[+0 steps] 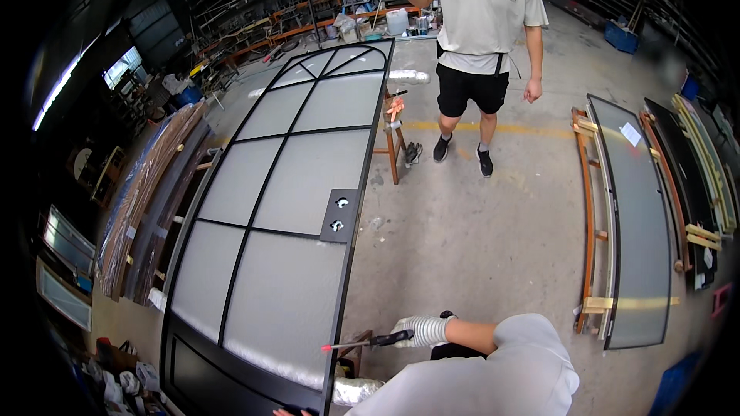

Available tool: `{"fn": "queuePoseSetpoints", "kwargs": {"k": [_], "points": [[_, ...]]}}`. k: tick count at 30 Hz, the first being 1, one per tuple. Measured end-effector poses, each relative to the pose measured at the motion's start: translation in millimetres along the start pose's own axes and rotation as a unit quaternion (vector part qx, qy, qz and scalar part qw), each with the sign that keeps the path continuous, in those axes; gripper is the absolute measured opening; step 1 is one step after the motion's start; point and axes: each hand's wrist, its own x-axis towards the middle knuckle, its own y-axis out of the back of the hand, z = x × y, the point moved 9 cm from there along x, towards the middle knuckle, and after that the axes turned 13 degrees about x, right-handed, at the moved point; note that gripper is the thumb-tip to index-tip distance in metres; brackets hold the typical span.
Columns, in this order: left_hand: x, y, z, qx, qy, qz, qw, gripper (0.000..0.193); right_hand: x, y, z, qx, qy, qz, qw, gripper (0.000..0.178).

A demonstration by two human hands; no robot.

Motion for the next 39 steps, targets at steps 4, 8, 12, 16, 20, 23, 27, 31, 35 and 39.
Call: {"fn": "queuePoseSetpoints", "kwargs": {"k": [4,8,12,16,20,23,27,31,35,39], "points": [[28,9,16,-0.096,-0.130,-0.108,0.981,0.062,6,-32,-44,0.044,-0.188,-0.017,0.981,0.034],[63,-11,-25,-0.141,-0.146,-0.065,0.977,0.058,8,-95,-60,0.022,-0.149,-0.039,0.988,0.038],[73,-70,-98,-0.111,-0.109,-0.075,0.985,0.062,-4,-180,-65,-0.057,-0.275,-0.131,0.951,0.044],[57,-83,-164,-0.148,-0.067,-0.086,0.983,0.057,3,-244,-67,-0.271,-0.292,-0.174,0.900,0.038],[33,-97,-204,-0.162,-0.025,-0.110,0.980,0.054,2,-286,-93,-0.104,-0.201,-0.131,0.965,0.025],[23,-101,-222,-0.175,0.000,-0.114,0.978,0.054,9,-306,-110,-0.164,-0.206,-0.161,0.951,0.025],[19,-105,-245,-0.185,0.021,-0.090,0.978,0.051,14,-329,-133,-0.230,-0.142,-0.205,0.941,0.027],[25,-111,-272,-0.176,0.044,-0.062,0.982,0.047,14,-317,-126,-0.227,-0.194,-0.164,0.940,0.031],[32,-71,-298,-0.157,0.090,-0.016,0.983,0.049,14,-298,-114,-0.263,-0.212,-0.178,0.924,0.038],[42,-60,-324,-0.261,0.191,0.021,0.946,0.038,3,-279,-116,-0.291,-0.233,-0.173,0.912,0.035]]}}
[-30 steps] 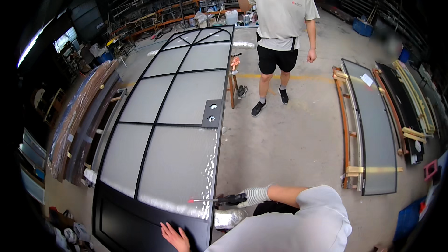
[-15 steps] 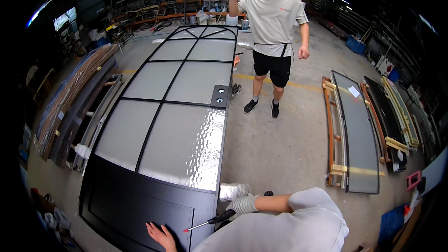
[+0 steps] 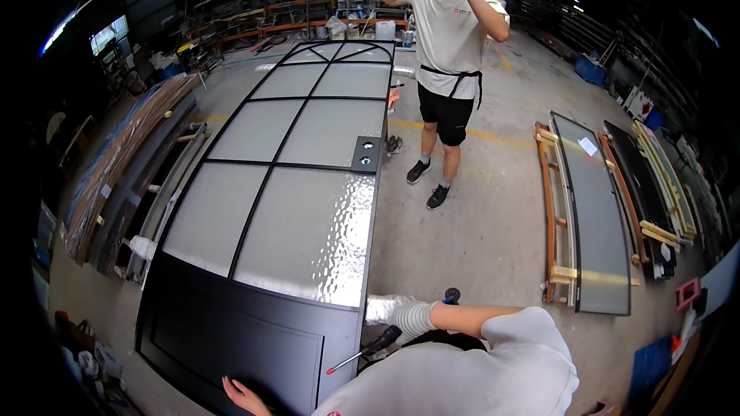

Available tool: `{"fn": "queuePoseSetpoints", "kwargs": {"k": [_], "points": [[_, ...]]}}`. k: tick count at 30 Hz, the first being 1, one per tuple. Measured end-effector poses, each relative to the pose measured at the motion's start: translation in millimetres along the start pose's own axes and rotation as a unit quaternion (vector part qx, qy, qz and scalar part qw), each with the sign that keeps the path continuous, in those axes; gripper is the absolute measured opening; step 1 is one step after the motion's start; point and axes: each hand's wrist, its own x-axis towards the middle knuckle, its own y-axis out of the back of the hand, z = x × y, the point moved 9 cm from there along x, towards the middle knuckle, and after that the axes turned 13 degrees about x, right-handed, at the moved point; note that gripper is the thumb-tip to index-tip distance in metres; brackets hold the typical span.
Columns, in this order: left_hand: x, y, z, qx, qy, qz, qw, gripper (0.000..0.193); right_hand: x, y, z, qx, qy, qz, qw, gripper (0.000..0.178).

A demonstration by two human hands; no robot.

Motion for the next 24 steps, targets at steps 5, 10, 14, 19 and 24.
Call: {"fn": "queuePoseSetpoints", "kwargs": {"k": [5,10,14,19,24], "points": [[-14,-35,-80,-0.272,0.232,0.018,0.934,0.021,-24,24,11,0.025,-0.045,0.100,0.994,0.029],[-24,-55,-67,-0.347,0.232,0.013,0.909,0.019,2,-19,35,0.012,0.005,0.054,0.998,0.031],[-17,-77,-65,-0.361,0.218,-0.073,0.904,0.023,-7,-13,15,0.038,0.028,0.026,0.999,0.028],[-15,-82,7,-0.355,0.163,-0.076,0.917,0.031,-19,-11,10,0.140,0.042,0.027,0.989,0.034],[-26,-91,52,-0.331,0.094,-0.148,0.927,0.031,-5,-29,40,0.154,0.039,0.072,0.985,0.030]]}}
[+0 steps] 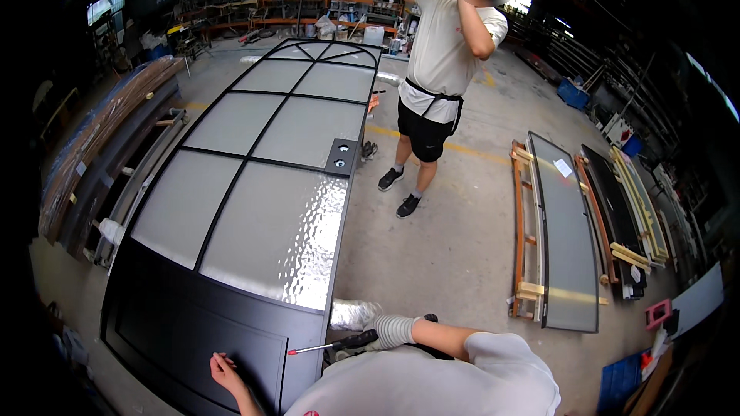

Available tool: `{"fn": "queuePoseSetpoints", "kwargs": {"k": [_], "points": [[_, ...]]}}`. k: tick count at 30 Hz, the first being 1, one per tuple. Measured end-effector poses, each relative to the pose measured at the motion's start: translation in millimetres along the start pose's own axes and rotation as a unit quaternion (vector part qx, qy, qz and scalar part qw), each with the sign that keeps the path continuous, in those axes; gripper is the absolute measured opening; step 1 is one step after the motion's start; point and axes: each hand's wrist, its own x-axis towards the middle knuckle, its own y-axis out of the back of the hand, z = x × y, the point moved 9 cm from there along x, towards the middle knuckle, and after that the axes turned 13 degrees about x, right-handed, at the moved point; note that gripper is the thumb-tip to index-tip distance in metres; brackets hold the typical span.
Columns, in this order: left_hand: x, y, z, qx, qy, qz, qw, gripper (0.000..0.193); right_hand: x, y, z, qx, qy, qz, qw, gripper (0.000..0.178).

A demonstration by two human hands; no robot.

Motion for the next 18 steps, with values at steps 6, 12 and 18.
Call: {"fn": "queuePoseSetpoints", "kwargs": {"k": [6,12,18], "points": [[-15,-24,7,0.008,-0.010,-0.047,0.999,0.033,-27,31,-7,-0.012,-0.073,0.082,0.994,0.031],[-32,-40,12,0.061,-0.042,-0.097,0.993,0.030,-32,58,3,-0.022,-0.102,0.181,0.978,0.047],[-45,-37,4,0.029,-0.012,-0.103,0.994,0.028,-26,42,-15,-0.136,-0.120,0.064,0.981,0.054]]}}
